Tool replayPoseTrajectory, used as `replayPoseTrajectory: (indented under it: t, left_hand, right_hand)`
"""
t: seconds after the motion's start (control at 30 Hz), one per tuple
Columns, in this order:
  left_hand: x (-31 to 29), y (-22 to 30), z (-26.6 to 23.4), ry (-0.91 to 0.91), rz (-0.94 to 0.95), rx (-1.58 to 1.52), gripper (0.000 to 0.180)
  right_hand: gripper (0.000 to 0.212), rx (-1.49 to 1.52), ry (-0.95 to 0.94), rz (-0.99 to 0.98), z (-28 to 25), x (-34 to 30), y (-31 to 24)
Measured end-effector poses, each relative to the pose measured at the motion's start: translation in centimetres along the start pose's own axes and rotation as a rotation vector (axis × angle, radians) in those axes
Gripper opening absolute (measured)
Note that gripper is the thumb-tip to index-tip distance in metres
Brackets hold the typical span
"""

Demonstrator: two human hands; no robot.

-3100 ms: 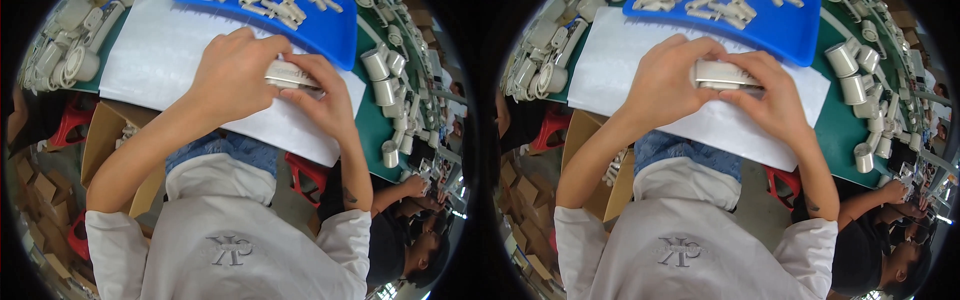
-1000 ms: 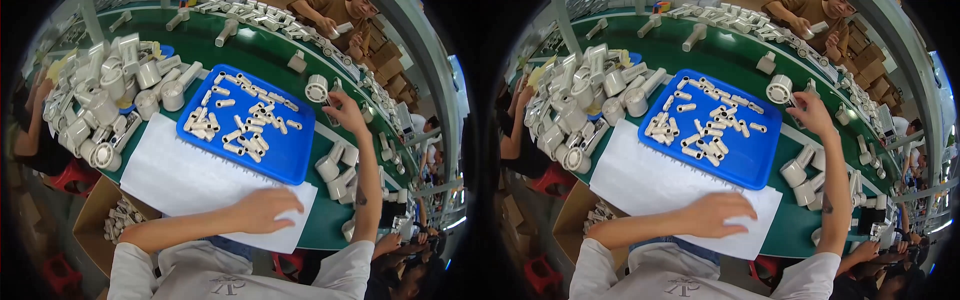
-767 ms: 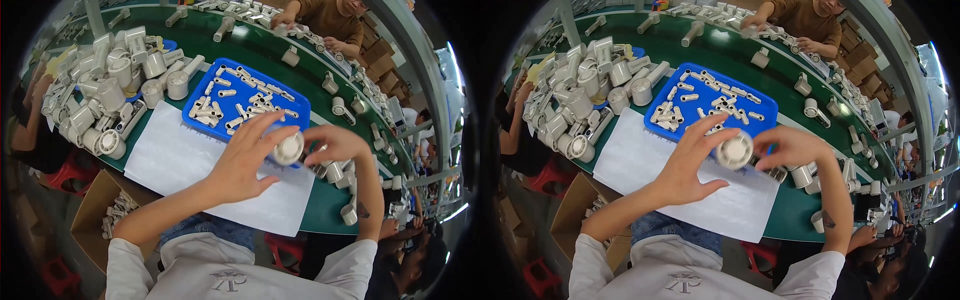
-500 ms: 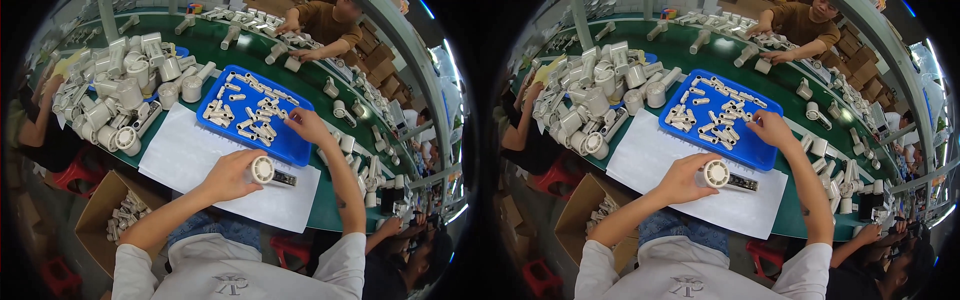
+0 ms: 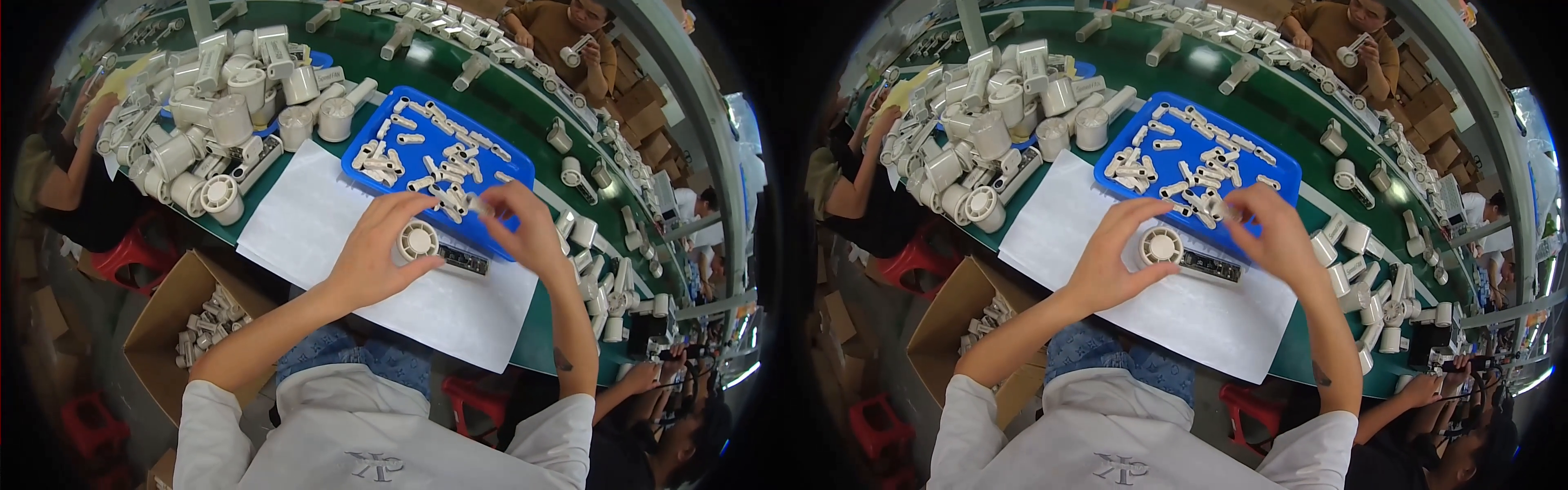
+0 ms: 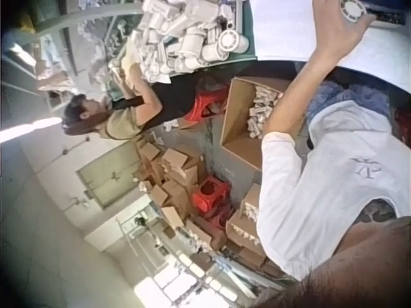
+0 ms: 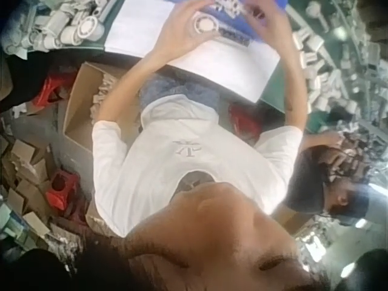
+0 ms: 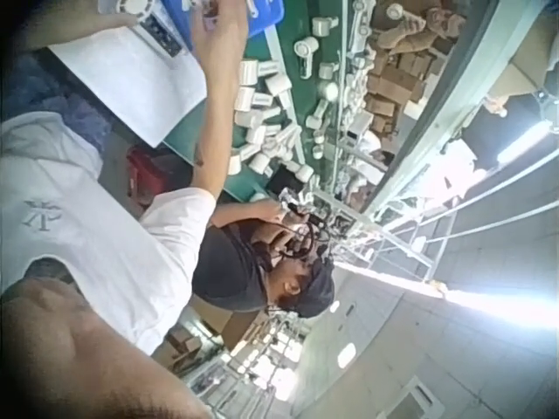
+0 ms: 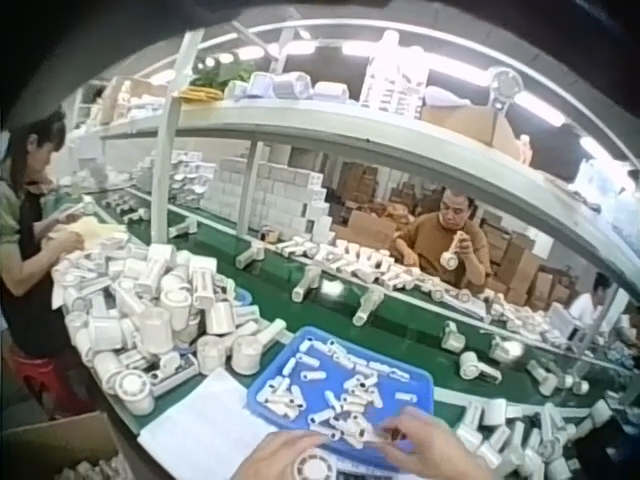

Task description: The person assembles portable fans by attaching plastic cover pieces from a tray onto the fan bodies, peeling adhesive pads from a sheet to stick onto the bottom of the fans, and placing the fans onto the conveyor belt.

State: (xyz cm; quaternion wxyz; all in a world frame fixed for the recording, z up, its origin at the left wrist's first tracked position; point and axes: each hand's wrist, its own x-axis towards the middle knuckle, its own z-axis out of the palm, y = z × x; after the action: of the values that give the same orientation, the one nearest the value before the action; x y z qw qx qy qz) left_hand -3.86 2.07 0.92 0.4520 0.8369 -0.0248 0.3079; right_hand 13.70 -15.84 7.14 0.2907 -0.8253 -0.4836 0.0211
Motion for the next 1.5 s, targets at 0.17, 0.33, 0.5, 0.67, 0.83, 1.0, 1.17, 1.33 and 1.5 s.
replayPoseTrajectory:
  t: [0.17,0.33,0.5,0.67,0.83,1.0,1.17,1.33,1.5]
  left_hand:
    - [1.8,1.7,0.0,-0.044,-0.023,-0.22,0.037]
    - [1.9,1.8,0.7,-0.012,0.069,-0.283,0.023]
    - [2.2,0.8,0.8,-0.097,0.179,-0.203,0.03]
    - [2.1,-1.0,0.7,-0.257,0.1,-0.05,0.051]
    - [1.9,-1.5,1.6,-0.365,-0.012,0.014,0.051]
    - [1.6,-2.2,2.3,-0.377,-0.001,0.072,0.034]
    - [1.4,-3.4,2.9,-0.347,0.068,0.038,0.031]
    - [2.1,-4.2,2.4,-0.331,0.244,0.16,0.032]
    - [1.6,-4.5,3.1,-0.331,0.234,0.211,0.031]
  right_hand:
    - [0.026,0.119,-0.067,-0.286,-0.2,-2.4,-3.9]
    - [0.021,0.731,-0.131,-0.027,0.1,-3.3,-2.5]
    - [0.02,1.0,-0.36,0.234,1.0,-3.6,-0.8]
    - [0.027,0.136,-0.017,-0.091,3.3,-4.8,0.2]
    - [0.023,0.125,0.017,-0.08,4.9,-6.2,0.1]
    - [0.022,0.155,0.011,-0.033,5.0,-6.2,-0.7]
    - [0.019,-0.072,0.076,-0.126,5.4,-6.3,-1.1]
    - [0.017,-0.241,0.081,-0.151,5.3,-5.3,-2.2]
    - [0.012,-0.112,0.114,-0.115,6.0,-6.0,-1.2]
